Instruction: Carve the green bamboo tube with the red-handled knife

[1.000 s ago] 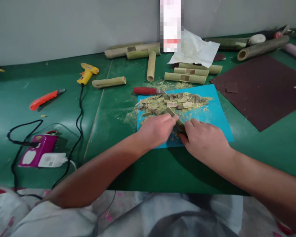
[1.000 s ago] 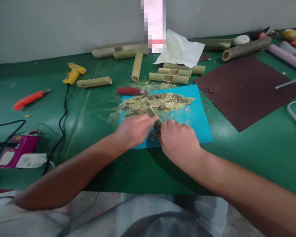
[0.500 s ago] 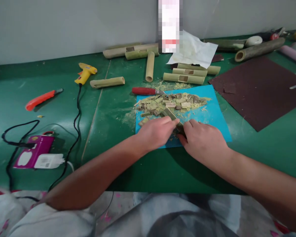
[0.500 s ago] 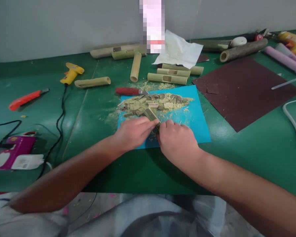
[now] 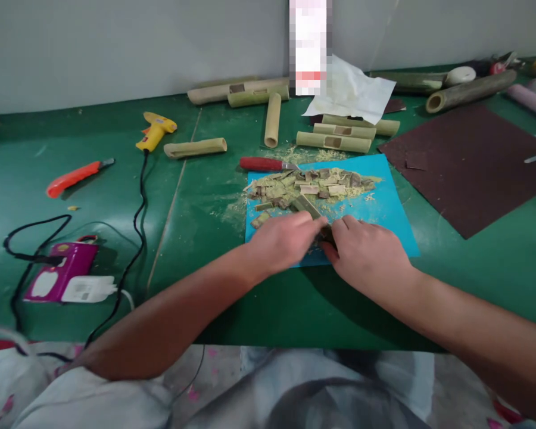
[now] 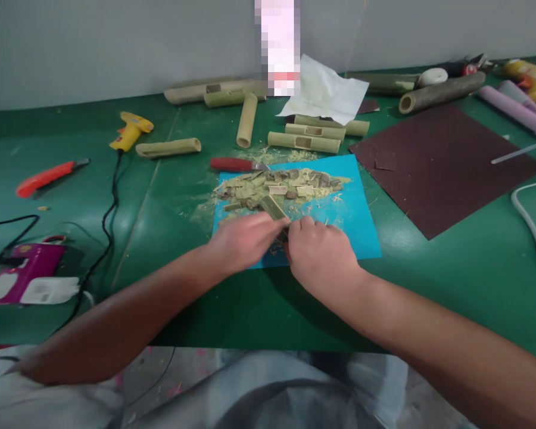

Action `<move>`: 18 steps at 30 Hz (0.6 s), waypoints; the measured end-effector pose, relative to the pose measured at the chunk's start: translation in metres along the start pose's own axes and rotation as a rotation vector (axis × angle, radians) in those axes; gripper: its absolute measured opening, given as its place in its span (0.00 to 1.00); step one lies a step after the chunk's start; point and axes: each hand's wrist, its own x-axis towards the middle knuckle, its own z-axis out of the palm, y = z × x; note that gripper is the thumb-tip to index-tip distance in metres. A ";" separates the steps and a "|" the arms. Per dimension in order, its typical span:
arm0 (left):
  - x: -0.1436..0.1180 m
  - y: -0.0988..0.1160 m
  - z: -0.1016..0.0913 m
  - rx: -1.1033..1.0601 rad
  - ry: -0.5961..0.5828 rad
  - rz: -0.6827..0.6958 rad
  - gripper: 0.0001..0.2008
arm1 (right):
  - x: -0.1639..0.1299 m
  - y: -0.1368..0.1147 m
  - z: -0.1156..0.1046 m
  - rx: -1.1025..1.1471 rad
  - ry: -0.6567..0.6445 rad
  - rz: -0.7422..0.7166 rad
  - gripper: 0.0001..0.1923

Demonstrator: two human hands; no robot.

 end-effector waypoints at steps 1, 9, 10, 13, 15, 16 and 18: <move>0.000 0.000 0.000 0.020 0.041 -0.012 0.25 | 0.000 0.000 0.000 0.000 -0.003 0.006 0.14; 0.000 -0.002 0.000 0.013 0.064 -0.069 0.24 | 0.001 -0.002 0.000 0.003 -0.016 0.010 0.14; -0.001 -0.001 0.000 0.032 0.085 -0.099 0.24 | 0.001 -0.002 0.000 0.001 -0.019 0.017 0.14; -0.001 0.003 -0.001 0.003 0.013 -0.021 0.25 | 0.000 -0.001 -0.001 0.001 -0.007 -0.004 0.12; -0.002 0.003 -0.002 -0.011 -0.002 -0.003 0.24 | 0.000 0.000 -0.001 0.008 0.005 -0.012 0.12; -0.002 0.003 -0.001 0.015 0.038 -0.015 0.24 | -0.001 0.000 -0.001 0.011 0.010 -0.009 0.12; -0.003 0.001 -0.001 0.058 0.103 -0.050 0.23 | -0.001 0.000 0.000 0.012 0.013 0.002 0.13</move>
